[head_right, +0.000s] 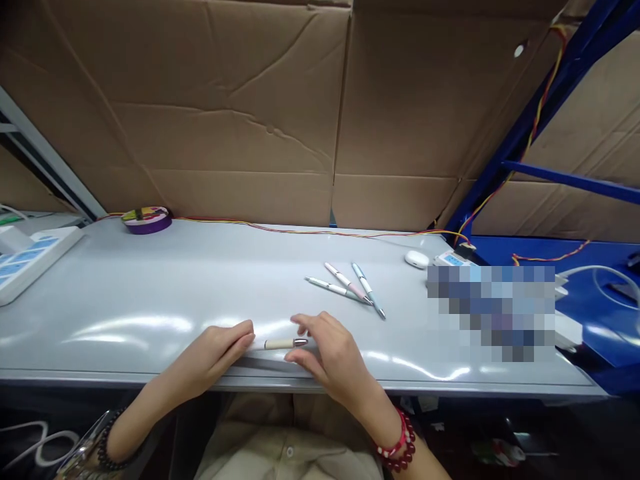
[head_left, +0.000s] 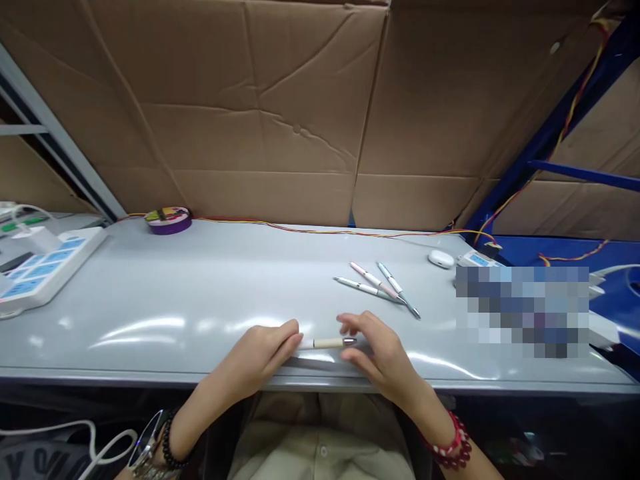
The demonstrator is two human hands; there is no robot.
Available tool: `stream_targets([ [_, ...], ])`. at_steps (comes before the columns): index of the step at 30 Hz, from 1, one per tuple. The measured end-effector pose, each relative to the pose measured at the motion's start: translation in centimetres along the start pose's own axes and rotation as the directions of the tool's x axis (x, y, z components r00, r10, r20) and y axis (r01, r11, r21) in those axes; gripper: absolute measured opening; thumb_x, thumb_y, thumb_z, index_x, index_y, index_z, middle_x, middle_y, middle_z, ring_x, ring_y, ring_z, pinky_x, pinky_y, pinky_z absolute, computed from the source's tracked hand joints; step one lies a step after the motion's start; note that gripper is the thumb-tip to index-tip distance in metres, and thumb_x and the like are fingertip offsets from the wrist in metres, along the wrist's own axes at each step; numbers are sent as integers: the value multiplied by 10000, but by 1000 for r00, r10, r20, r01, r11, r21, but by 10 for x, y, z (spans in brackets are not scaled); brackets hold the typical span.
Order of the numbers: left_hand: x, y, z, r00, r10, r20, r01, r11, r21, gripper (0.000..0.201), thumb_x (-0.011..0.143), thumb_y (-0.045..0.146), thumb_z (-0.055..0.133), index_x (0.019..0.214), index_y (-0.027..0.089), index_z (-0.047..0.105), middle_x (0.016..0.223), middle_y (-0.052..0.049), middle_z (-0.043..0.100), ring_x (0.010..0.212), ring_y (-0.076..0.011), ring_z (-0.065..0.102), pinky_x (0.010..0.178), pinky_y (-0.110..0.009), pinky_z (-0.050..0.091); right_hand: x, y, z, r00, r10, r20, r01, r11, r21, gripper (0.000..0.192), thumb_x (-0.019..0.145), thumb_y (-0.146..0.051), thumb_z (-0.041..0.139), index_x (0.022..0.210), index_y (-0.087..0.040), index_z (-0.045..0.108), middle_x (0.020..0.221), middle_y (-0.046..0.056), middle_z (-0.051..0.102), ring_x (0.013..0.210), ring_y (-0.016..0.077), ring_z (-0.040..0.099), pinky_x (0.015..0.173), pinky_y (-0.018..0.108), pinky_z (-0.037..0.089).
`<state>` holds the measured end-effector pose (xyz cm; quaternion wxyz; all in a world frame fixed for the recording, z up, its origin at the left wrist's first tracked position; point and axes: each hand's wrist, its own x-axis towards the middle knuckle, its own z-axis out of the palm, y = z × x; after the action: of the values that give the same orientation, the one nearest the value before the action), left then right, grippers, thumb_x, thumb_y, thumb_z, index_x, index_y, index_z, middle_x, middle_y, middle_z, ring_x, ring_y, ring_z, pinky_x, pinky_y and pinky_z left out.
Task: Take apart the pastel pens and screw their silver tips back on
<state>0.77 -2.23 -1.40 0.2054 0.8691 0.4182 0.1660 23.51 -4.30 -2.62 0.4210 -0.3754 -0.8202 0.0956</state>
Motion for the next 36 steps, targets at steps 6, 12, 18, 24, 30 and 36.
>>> stream_targets([
  [6, -2, 1, -2, 1000, 20, -12, -20, 1000, -17, 336, 961, 310, 223, 674, 200, 358, 584, 43, 395, 508, -119, 378, 513, -226, 292, -1, 1, -1, 992, -101, -78, 110, 987, 116, 94, 905, -223, 515, 933, -194, 599, 706, 26, 638, 627, 141, 577, 557, 242, 482],
  [12, -2, 2, -2, 998, 57, -26, -57, 998, -10, 346, 956, 294, 230, 661, 195, 379, 580, 42, 387, 501, -114, 369, 511, -226, 280, -2, 3, -1, 995, -97, -9, 97, 995, -28, 371, 917, -341, 481, 583, -187, 530, 463, -17, 445, 466, 130, 398, 454, 261, 330],
  [18, -1, 0, -2, 997, 10, -82, -10, 1000, -8, 349, 959, 295, 217, 667, 196, 379, 570, 43, 362, 491, -115, 349, 499, -226, 267, -1, 3, -1, 999, 23, 35, -25, 999, 44, 210, 910, -353, 497, 996, -180, 577, 772, 47, 624, 679, 162, 560, 595, 272, 453],
  [24, 0, 0, -2, 999, 16, -46, -14, 999, 39, 368, 959, 306, 210, 651, 198, 379, 550, 42, 357, 480, -121, 352, 498, -232, 266, -3, 7, -1, 998, -58, 40, 54, 995, 87, 86, 918, -220, 490, 919, -201, 574, 735, 30, 609, 663, 154, 531, 591, 272, 438],
  [30, 0, -2, -2, 1000, 17, -15, -15, 993, 119, 402, 960, 319, 204, 645, 198, 421, 537, 26, 405, 475, -138, 386, 506, -247, 266, 0, 5, -2, 971, -14, 239, 30, 998, -60, 274, 954, -270, 369, 748, -193, 532, 650, 23, 509, 635, 163, 451, 554, 275, 377],
  [36, 0, -2, 1, 999, 30, -16, -27, 987, 159, 410, 961, 323, 189, 659, 195, 436, 543, 20, 435, 476, -142, 403, 506, -250, 248, 3, 3, 0, 960, 64, 271, -16, 985, -174, 468, 982, -347, 242, 607, -199, 480, 533, 6, 464, 529, 155, 424, 512, 273, 353],
])
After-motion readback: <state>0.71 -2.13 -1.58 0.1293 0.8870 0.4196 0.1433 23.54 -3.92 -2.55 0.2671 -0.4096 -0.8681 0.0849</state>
